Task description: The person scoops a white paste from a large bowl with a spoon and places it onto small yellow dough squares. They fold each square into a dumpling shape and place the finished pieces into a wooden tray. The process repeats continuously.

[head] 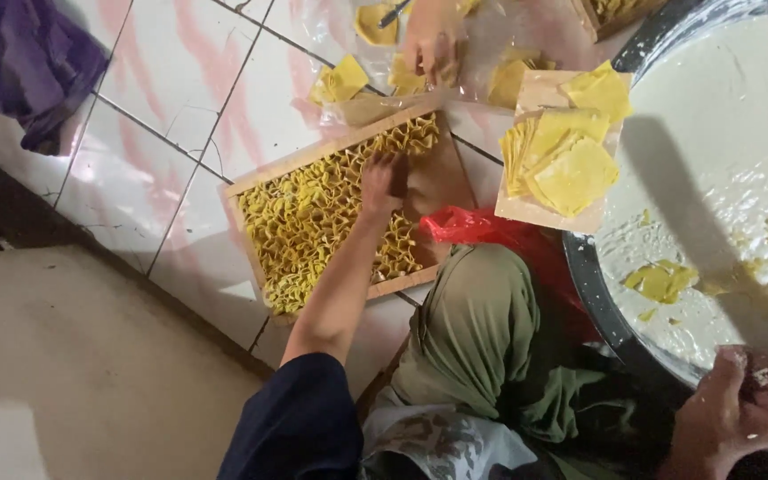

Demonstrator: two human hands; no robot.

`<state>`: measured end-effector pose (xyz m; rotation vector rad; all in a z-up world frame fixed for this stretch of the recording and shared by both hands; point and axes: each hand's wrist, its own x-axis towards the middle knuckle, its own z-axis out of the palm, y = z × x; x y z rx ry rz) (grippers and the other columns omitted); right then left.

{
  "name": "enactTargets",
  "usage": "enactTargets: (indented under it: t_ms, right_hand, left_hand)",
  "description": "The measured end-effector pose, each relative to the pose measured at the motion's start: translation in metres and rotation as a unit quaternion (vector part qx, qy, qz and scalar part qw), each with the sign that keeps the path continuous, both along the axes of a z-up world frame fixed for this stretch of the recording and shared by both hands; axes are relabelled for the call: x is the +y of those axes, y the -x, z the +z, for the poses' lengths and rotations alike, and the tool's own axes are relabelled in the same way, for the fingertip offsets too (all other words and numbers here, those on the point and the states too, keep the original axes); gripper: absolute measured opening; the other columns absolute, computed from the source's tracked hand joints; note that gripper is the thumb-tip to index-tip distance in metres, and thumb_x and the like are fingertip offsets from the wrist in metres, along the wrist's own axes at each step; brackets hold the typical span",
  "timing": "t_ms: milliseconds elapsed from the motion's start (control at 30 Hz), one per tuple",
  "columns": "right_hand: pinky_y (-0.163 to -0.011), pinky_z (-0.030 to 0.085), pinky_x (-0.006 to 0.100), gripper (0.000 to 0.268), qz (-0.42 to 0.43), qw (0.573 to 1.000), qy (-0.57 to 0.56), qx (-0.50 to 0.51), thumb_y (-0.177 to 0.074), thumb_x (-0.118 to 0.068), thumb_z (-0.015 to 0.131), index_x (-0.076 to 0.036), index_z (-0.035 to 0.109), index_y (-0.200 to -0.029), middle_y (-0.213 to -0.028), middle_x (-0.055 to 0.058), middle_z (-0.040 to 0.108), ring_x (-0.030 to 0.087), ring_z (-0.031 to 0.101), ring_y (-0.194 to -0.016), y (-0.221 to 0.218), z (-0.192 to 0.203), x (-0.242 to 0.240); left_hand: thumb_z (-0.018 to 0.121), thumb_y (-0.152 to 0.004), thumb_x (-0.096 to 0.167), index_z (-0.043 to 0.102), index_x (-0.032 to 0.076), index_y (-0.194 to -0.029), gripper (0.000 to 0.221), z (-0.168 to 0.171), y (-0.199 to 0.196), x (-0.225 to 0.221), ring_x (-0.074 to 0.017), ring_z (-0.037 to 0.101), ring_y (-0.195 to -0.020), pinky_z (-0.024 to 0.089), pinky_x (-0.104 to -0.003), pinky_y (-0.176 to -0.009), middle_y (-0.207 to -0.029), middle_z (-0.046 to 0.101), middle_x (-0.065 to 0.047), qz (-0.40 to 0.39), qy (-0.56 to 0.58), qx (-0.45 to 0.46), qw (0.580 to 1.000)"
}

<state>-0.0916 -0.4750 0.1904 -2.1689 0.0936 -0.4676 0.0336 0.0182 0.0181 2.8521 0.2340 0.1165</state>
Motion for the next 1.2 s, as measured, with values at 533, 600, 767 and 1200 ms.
enactTargets:
  t_ms: [533, 600, 767, 1200]
  right_hand:
    - [-0.086, 0.044, 0.044, 0.038, -0.040, 0.997, -0.070, -0.005, -0.114, 0.020, 0.059, 0.015, 0.047, -0.150, -0.113, 0.028, 0.052, 0.032, 0.053, -0.097, 0.003, -0.012, 0.000]
    - [-0.090, 0.049, 0.041, 0.040, -0.058, 0.995, -0.086, 0.010, -0.109, 0.016, 0.057, 0.009, 0.049, -0.148, -0.115, 0.025, 0.053, 0.029, 0.055, -0.101, 0.002, -0.013, 0.000]
    - [-0.089, 0.049, 0.042, 0.034, -0.055, 0.995, -0.086, 0.009, -0.116, 0.014, 0.061, 0.013, 0.051, -0.149, -0.116, 0.026, 0.059, 0.030, 0.059, -0.101, 0.003, -0.002, 0.010]
    - [-0.045, 0.035, 0.019, 0.014, 0.089, 0.990, -0.104, 0.016, -0.108, 0.013, 0.061, 0.002, 0.070, -0.110, -0.091, 0.012, 0.067, 0.006, 0.044, -0.052, -0.023, 0.028, 0.048]
  left_hand:
    - [0.048, -0.103, 0.026, 0.049, 0.013, -0.142, 0.042, -0.030, -0.036, -0.014, -0.0350, 0.056, -0.113, 0.043, -0.050, -0.103, -0.129, 0.063, -0.015, -0.054, -0.093, 0.053, 0.993]
    - [0.056, -0.094, 0.008, 0.059, 0.008, -0.118, 0.024, -0.045, -0.036, -0.010, -0.0332, 0.058, -0.101, 0.049, -0.046, -0.087, -0.114, 0.067, -0.015, -0.063, -0.071, -0.017, 0.995]
    - [0.059, -0.092, 0.002, 0.062, 0.018, -0.133, 0.045, -0.035, -0.044, -0.010, -0.0350, 0.062, -0.108, 0.051, -0.049, -0.088, -0.118, 0.069, -0.013, -0.074, -0.075, -0.017, 0.994]
    - [0.077, -0.092, 0.016, 0.069, 0.009, -0.099, 0.013, 0.180, 0.026, -0.045, -0.0128, 0.068, -0.072, 0.057, -0.026, -0.064, -0.095, 0.075, -0.008, -0.055, 0.421, -0.043, 0.904]
